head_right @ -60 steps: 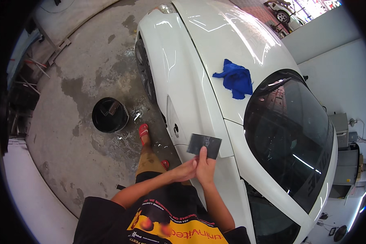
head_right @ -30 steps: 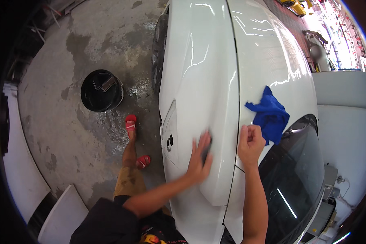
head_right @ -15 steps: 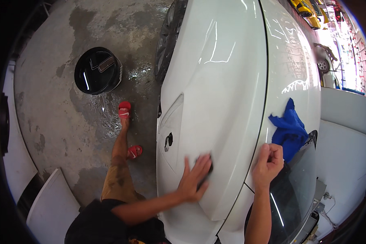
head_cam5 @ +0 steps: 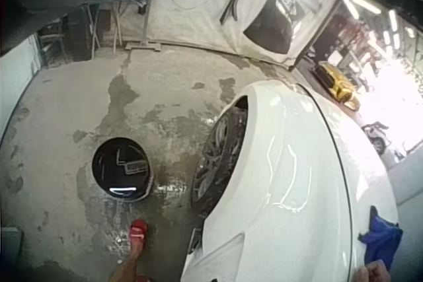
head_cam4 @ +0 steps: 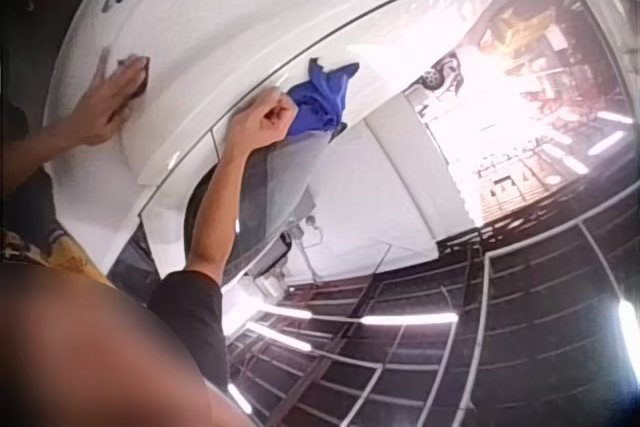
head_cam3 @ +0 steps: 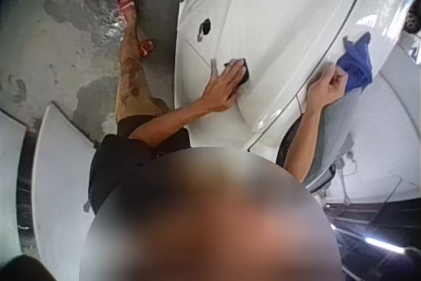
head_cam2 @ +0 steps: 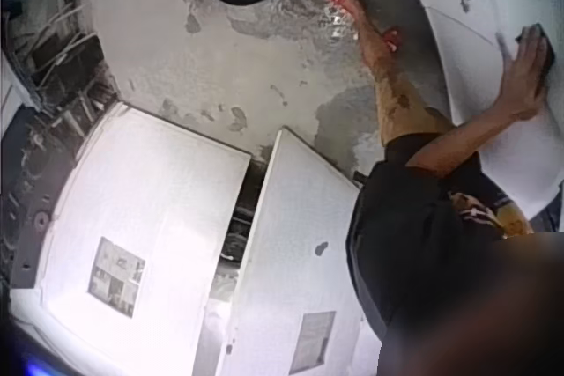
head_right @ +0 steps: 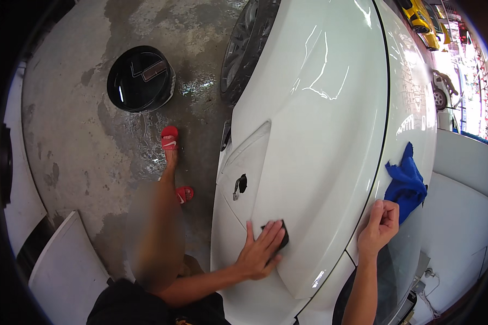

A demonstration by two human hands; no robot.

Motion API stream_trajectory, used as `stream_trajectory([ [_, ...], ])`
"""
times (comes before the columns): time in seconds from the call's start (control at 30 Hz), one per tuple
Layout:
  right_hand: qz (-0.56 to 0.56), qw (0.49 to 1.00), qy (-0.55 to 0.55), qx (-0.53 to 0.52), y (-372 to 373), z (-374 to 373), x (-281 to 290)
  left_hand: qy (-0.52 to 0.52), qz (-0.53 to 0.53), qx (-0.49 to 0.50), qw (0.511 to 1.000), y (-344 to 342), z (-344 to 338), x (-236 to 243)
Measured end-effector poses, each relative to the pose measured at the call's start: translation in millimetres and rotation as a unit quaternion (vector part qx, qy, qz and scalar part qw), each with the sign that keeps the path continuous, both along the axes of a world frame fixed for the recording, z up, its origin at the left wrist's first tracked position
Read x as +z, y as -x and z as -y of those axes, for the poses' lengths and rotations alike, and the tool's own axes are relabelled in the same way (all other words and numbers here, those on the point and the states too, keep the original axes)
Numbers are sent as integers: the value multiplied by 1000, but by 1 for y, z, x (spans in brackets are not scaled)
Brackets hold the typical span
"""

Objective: Sanding the exterior panel of a white car using a sanding block.

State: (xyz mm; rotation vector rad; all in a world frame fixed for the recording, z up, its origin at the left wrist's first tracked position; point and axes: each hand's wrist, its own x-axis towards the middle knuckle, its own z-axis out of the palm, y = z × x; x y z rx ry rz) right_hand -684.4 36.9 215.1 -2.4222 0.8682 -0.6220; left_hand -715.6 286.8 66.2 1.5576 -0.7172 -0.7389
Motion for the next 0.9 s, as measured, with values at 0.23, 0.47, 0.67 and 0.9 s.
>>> stream_trajectory([
  [0.23, -3, 1000, -8, 8, -9, -1, -12, -28, 179, 168, 969, -195, 107, -40],
  [0.47, -9, 1000, 9, -1, -4, 3, 1, -91, 3, 12, 996, -9, 6, -8],
  [0.67, -9, 1000, -20, 0, -7, 1, -9, -131, 93, 198, 967, -154, 93, -38],
  [0.9, -6, 1000, 1, 8, 4, 2, -1, -97, 32, 144, 984, -61, 50, -12],
])
